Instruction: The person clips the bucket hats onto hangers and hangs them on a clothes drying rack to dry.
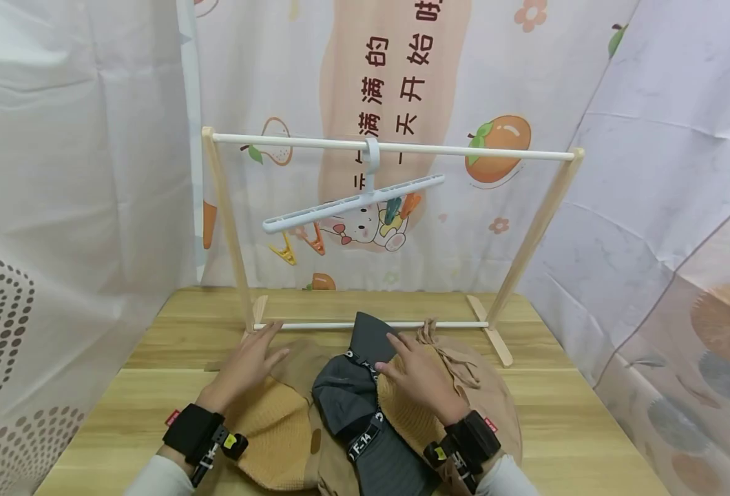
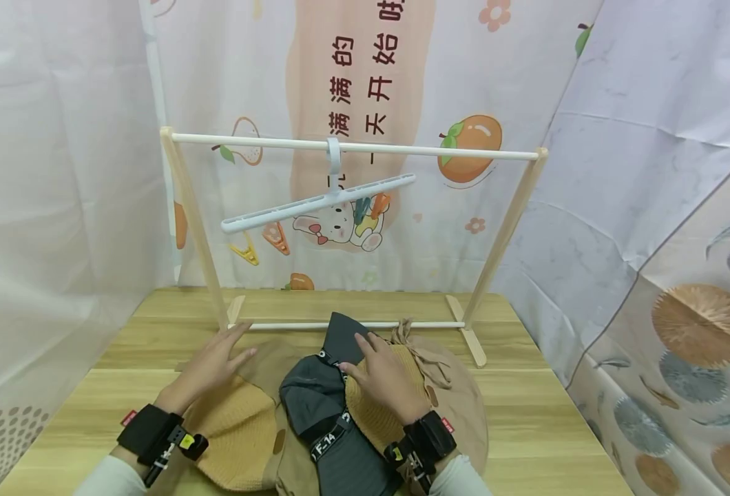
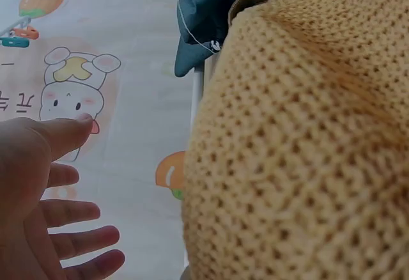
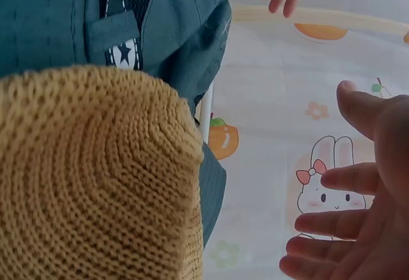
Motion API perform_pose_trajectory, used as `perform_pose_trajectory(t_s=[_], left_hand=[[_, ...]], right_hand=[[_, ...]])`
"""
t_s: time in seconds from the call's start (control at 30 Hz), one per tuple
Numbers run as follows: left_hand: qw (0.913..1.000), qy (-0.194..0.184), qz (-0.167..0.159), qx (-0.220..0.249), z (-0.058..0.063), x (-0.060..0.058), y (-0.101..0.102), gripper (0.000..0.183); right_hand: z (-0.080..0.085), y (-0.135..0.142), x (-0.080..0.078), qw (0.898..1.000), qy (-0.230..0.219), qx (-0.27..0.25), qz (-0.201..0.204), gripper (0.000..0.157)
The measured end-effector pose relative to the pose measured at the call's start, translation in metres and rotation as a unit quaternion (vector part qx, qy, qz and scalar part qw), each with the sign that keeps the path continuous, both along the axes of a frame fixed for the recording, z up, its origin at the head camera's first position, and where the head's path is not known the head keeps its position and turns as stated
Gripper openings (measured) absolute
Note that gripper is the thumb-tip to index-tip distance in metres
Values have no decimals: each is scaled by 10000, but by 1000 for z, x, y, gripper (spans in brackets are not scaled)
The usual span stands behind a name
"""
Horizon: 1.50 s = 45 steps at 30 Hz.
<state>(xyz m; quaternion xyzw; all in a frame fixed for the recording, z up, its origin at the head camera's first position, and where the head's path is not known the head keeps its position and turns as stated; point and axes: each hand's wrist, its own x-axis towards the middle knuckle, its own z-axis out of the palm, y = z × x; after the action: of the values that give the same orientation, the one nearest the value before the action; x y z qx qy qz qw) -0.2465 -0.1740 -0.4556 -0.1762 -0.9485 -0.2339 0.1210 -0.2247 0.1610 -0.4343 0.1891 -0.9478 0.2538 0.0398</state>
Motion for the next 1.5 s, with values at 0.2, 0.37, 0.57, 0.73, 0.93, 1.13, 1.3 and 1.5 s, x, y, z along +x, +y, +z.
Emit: perform_pose_trajectory(t_s=[0.2,0.37,0.57,0.73,0.93,1.13,1.3,1.5], left_hand=[[9999,136,-90,-16,-5,3,0,57],[9990,334,-280,2,-6,4,-2,51],[9979,527,-382,-36,-7,3,-4,52],[9987,287,-411,-44,-8,5,-5,50],[9988,10,-492,-51,-9,6,-7,63],[9988,152,-457,13,-10,5,-10,48],[9993,99,-348,-121,-11,7,-8,40],[9975,524,-378,-281,-12,9,-9,39]], right_hand=[[-3,-4,2,9999,-36,-100,80,69],[-1,-10,4,9998,-110,-154,108,66],[2,-22,6,9994,-127,-104,292,65],[-1,-26,8,9990,-60,-73,426,64],[-2,-30,8,9985,31,-182,513,61],[1,-36,8,9983,192,-169,527,59],[2,-40,12,9982,233,-47,545,56],[6,-53,9,9977,285,-9,614,55]])
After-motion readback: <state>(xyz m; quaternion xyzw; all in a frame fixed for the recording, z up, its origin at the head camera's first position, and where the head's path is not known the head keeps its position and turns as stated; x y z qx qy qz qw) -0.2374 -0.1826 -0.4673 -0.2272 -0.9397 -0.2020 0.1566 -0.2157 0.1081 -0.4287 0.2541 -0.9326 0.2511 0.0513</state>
